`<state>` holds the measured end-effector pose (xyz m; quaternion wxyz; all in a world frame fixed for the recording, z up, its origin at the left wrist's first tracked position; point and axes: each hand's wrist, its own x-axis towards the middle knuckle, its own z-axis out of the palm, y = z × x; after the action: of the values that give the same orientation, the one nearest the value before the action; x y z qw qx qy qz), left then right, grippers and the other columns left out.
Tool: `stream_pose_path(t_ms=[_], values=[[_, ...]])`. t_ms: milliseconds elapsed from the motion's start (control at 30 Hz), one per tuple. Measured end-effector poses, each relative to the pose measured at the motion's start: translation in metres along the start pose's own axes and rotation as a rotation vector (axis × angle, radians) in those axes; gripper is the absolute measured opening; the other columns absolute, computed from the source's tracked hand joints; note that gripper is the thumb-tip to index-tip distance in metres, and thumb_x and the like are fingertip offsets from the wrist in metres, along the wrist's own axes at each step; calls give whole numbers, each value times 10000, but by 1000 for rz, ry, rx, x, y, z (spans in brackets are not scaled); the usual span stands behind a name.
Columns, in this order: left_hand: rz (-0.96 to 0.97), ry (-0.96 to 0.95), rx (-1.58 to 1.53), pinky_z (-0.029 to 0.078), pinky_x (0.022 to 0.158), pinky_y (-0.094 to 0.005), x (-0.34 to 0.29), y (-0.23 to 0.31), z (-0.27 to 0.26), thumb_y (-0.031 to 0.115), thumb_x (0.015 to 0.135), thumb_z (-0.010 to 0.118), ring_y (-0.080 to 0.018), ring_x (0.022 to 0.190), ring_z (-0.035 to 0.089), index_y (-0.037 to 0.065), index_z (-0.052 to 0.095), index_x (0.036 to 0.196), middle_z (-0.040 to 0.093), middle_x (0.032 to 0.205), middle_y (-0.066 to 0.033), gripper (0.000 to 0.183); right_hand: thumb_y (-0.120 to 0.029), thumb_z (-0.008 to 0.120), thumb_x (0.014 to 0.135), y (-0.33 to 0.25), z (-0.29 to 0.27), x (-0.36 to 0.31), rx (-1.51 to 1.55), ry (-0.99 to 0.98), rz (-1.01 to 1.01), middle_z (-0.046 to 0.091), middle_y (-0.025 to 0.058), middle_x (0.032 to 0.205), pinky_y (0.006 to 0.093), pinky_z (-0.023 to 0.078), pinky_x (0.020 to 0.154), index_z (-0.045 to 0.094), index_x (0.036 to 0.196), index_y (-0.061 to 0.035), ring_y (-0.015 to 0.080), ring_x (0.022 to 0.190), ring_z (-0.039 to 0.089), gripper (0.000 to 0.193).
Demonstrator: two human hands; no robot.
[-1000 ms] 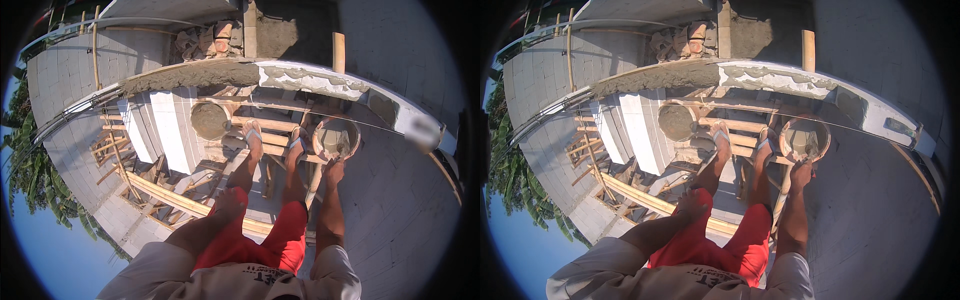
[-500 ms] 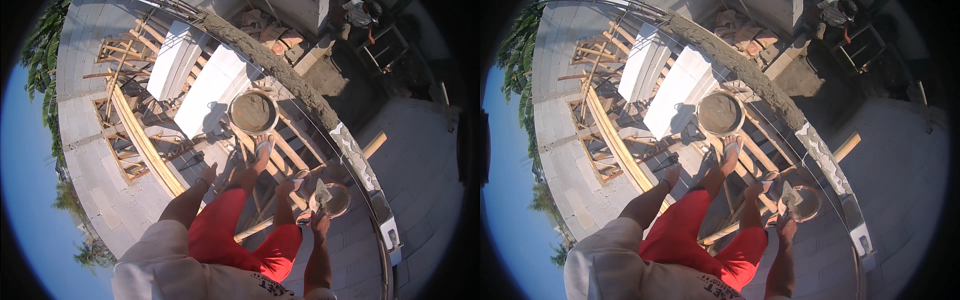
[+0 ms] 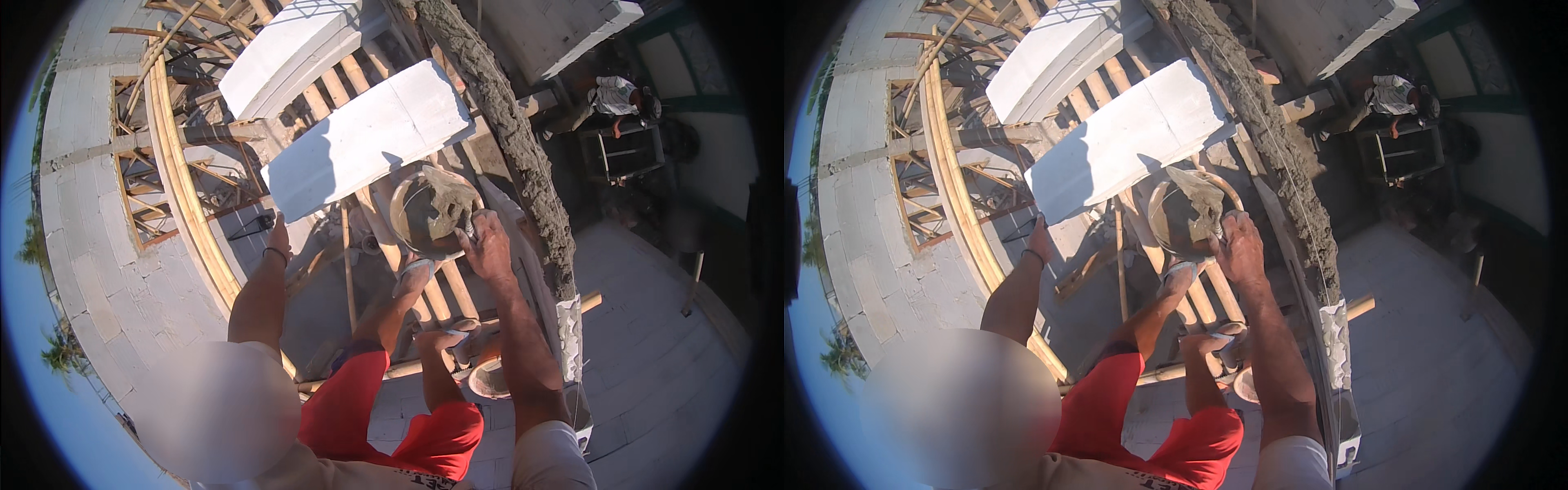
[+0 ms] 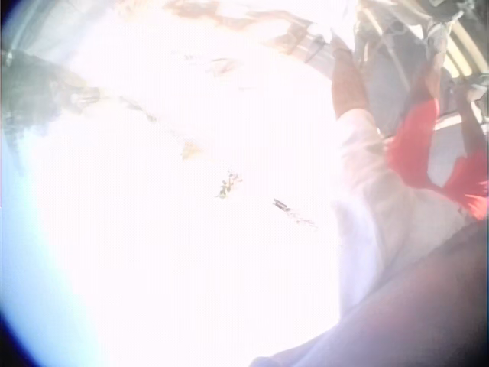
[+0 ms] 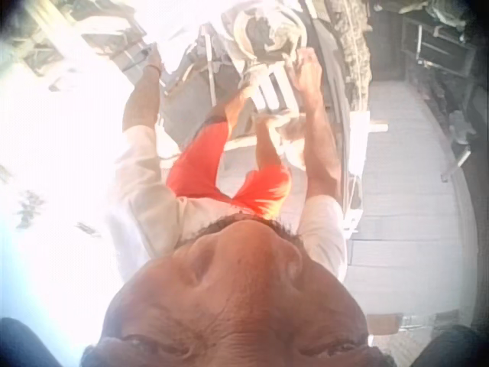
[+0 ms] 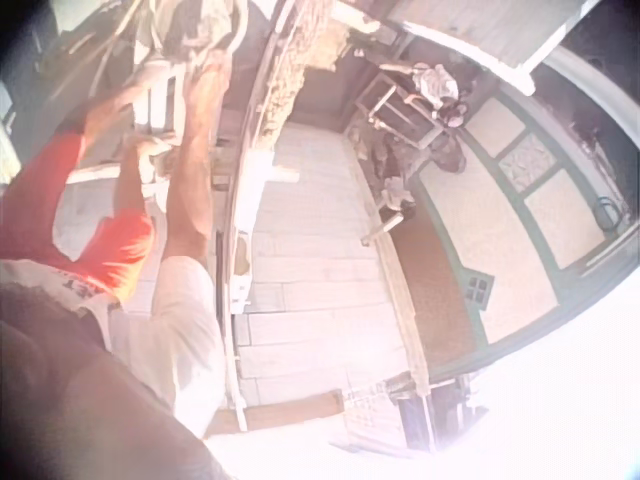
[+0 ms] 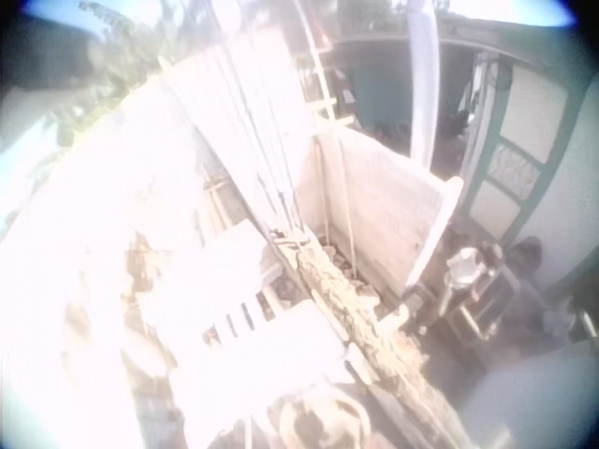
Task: The person applies mortar to a lightweight concrete block using a trowel, positions the block on a wall, and then uses a hammer to tap it into place before sawing a piece off a different block.
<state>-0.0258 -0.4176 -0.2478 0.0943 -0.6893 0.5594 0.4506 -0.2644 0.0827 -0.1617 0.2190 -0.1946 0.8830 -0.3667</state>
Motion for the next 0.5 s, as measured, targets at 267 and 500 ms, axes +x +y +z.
stream_pose_path(t_ms=[267, 500], values=[[25, -65, -343, 201, 1153, -512, 91, 20, -33, 711, 896, 477, -269, 1361, 402, 152, 436, 1468, 439, 1488, -98, 801, -340, 734, 849, -30, 39, 212, -307, 27, -65, 378, 339, 1459, 516, 392, 1080, 604, 1178, -49, 482, 1355, 389, 458], [-4, -253, -519, 422, 1076, -424, 67, 41, 21, 605, 985, 461, -255, 1269, 543, 68, 392, 1496, 525, 1421, -110, 744, -417, 692, 866, 3, 48, 263, -325, -97, 83, 404, 392, 1416, 504, 416, 1079, 554, 1346, -67, 502, 1339, 415, 609]])
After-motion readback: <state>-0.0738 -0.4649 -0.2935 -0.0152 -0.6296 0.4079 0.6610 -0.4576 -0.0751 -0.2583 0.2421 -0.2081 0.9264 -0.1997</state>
